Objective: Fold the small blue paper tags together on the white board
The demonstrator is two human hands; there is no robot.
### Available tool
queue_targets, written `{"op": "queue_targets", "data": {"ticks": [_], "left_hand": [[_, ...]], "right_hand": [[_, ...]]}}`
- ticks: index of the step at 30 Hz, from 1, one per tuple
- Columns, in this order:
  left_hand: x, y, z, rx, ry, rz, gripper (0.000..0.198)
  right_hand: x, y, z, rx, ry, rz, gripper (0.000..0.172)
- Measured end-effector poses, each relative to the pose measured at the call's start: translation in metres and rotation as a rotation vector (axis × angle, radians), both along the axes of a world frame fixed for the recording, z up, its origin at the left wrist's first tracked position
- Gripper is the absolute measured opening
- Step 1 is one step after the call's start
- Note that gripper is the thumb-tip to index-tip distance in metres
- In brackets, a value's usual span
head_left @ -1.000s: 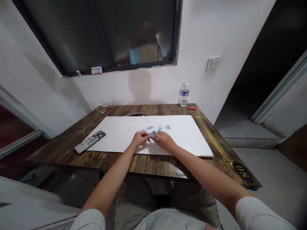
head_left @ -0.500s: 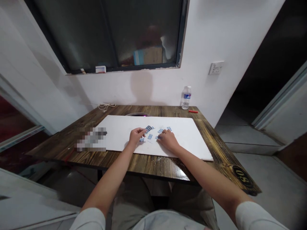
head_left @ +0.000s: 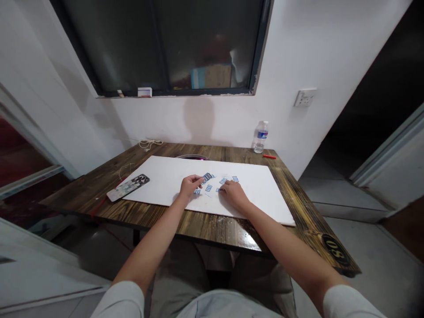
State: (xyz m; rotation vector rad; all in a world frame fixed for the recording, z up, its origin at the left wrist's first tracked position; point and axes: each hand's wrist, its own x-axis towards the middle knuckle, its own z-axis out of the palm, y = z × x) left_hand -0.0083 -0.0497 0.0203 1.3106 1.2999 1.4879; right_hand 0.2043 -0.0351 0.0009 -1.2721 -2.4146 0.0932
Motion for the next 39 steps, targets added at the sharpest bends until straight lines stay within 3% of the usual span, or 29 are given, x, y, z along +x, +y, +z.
{"op": "queue_targets", "data": {"ticks": [6, 11, 20, 27, 32, 39], "left_hand": [[-0.001, 0.002, -0.004, 0.002, -0.003, -0.004, 0.047], [-0.001, 0.003, -0.005, 0.003, -0.001, -0.014, 0.047], [-0.001, 0.002, -0.002, -0.016, 0.07, -0.038, 0.044], [0.0, 0.003, -0.009, -0.04, 0.228, -0.043, 0.041], [0.002, -0.001, -0.009, -0.019, 0.382, -0.122, 0.032], [0.004, -0.006, -0.007, -0.07, 0.407, -0.284, 0.032]], "right_hand": [[0.002, 0.005, -0.006, -0.175, 0.188, -0.102, 0.017], [0.0, 0.011, -0.012, -0.22, 0.271, -0.127, 0.02], [0.0, 0.01, -0.015, -0.126, 0.363, -0.028, 0.005], [-0.002, 0.007, -0.013, -0.068, 0.437, 0.105, 0.009], [-0.002, 0.005, -0.012, -0.028, 0.463, 0.099, 0.006], [-0.002, 0.002, -0.009, -0.137, 0.552, 0.076, 0.021]]}}
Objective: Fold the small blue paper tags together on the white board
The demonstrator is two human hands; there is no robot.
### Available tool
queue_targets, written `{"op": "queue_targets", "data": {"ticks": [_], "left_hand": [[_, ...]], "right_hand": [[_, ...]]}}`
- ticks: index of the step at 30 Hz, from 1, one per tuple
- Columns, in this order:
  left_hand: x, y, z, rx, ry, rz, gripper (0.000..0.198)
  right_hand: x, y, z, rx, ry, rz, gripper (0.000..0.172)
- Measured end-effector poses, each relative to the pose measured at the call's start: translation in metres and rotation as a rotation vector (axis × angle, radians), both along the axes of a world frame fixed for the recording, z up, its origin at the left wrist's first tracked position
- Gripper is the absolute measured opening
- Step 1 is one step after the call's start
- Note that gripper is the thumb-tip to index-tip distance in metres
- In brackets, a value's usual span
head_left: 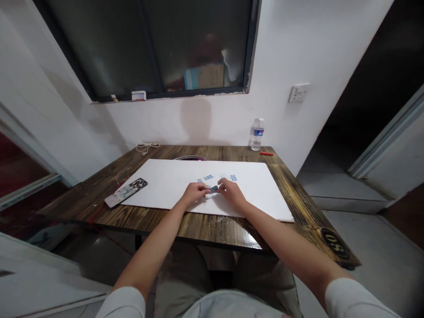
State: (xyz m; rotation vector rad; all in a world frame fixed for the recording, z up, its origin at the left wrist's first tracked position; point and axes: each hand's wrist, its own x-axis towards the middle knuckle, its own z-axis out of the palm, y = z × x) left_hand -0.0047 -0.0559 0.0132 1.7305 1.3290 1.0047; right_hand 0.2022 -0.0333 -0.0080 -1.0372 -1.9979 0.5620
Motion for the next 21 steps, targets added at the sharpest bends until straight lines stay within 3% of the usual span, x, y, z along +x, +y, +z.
{"op": "queue_targets", "data": {"ticks": [9, 17, 21], "left_hand": [[0.0015, -0.0031, 0.0013, 0.063, 0.16, -0.072, 0.028], [0.0001, -0.0042, 0.0056, 0.055, 0.102, -0.093, 0.029], [-0.0006, -0.0036, 0.0044, 0.019, 0.056, -0.072, 0.032]], "right_hand": [[-0.0007, 0.0, -0.0022, -0.044, 0.048, 0.049, 0.028], [-0.0001, 0.0037, -0.0034, 0.012, 0.032, 0.034, 0.027], [-0.0017, 0.0052, -0.0043, -0.028, 0.08, 0.095, 0.022]]}}
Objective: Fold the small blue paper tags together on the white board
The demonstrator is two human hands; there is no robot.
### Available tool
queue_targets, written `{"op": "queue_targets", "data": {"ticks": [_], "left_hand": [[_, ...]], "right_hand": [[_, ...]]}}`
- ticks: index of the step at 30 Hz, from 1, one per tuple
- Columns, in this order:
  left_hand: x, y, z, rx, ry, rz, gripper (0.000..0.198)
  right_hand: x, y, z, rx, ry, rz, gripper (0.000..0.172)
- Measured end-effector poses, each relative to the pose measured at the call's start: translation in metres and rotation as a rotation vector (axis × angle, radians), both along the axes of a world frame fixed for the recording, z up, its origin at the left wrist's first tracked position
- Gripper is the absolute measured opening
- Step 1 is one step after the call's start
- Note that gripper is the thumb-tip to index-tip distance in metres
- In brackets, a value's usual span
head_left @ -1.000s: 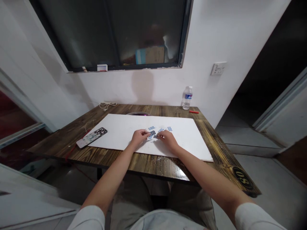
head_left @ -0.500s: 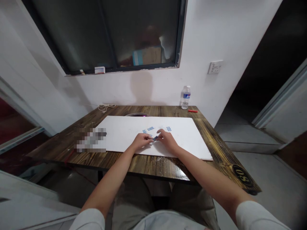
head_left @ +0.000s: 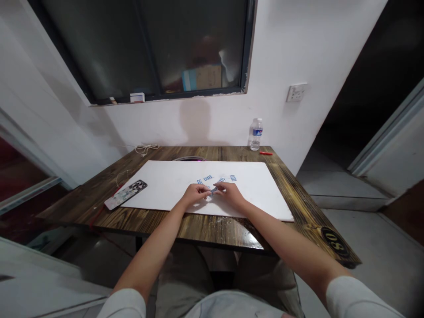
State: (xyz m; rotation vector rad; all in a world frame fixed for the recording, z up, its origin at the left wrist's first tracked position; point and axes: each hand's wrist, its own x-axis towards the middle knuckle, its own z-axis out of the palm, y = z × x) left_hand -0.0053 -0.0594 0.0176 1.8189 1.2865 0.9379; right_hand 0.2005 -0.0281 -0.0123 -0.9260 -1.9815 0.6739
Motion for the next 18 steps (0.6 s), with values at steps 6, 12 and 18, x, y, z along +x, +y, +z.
{"op": "queue_targets", "data": {"ticks": [6, 12, 18], "left_hand": [[-0.0009, 0.0041, -0.0043, 0.027, 0.005, 0.009, 0.035], [0.0009, 0.0043, -0.0075, 0.067, 0.045, 0.046, 0.034], [0.0019, 0.0012, -0.0019, 0.065, 0.047, 0.032, 0.027]], "right_hand": [[-0.0026, 0.0019, -0.0031, -0.097, 0.057, -0.005, 0.014], [-0.0028, -0.0008, -0.0025, -0.069, 0.018, -0.016, 0.021], [-0.0016, 0.001, -0.0002, -0.08, -0.007, -0.014, 0.022]]}}
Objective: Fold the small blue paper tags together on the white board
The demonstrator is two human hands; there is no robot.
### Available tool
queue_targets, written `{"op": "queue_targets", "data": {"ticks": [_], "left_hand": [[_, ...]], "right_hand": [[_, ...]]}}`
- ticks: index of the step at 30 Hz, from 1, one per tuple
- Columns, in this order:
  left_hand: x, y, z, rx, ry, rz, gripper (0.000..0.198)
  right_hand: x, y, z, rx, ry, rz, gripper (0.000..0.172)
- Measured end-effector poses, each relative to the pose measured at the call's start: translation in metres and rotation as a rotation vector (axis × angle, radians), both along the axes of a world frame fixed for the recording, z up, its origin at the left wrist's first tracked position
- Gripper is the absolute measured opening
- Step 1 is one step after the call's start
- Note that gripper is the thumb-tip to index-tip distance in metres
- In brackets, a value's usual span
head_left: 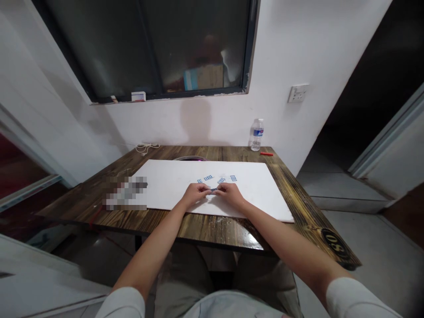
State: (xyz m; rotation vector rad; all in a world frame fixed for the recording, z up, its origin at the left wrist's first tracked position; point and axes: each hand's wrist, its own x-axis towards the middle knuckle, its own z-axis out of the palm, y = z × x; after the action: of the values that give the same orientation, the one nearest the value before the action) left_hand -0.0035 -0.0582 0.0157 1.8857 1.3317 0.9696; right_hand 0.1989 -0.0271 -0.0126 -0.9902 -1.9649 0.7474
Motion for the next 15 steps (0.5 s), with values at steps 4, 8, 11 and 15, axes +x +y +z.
{"op": "queue_targets", "data": {"ticks": [4, 8, 11, 15], "left_hand": [[-0.001, 0.002, 0.0, -0.004, -0.046, 0.062, 0.028], [-0.001, 0.004, 0.0, -0.014, -0.134, 0.107, 0.032], [-0.002, 0.004, 0.001, -0.018, -0.176, 0.13, 0.034], [-0.004, 0.005, 0.001, -0.009, -0.208, 0.172, 0.035]], "right_hand": [[0.013, 0.016, 0.003, 0.025, -0.043, -0.073, 0.019], [0.04, 0.035, 0.0, 0.173, -0.308, -0.304, 0.03], [0.058, 0.045, -0.006, 0.147, -0.515, -0.362, 0.037], [0.067, 0.047, -0.009, 0.06, -0.629, -0.371, 0.035]]}}
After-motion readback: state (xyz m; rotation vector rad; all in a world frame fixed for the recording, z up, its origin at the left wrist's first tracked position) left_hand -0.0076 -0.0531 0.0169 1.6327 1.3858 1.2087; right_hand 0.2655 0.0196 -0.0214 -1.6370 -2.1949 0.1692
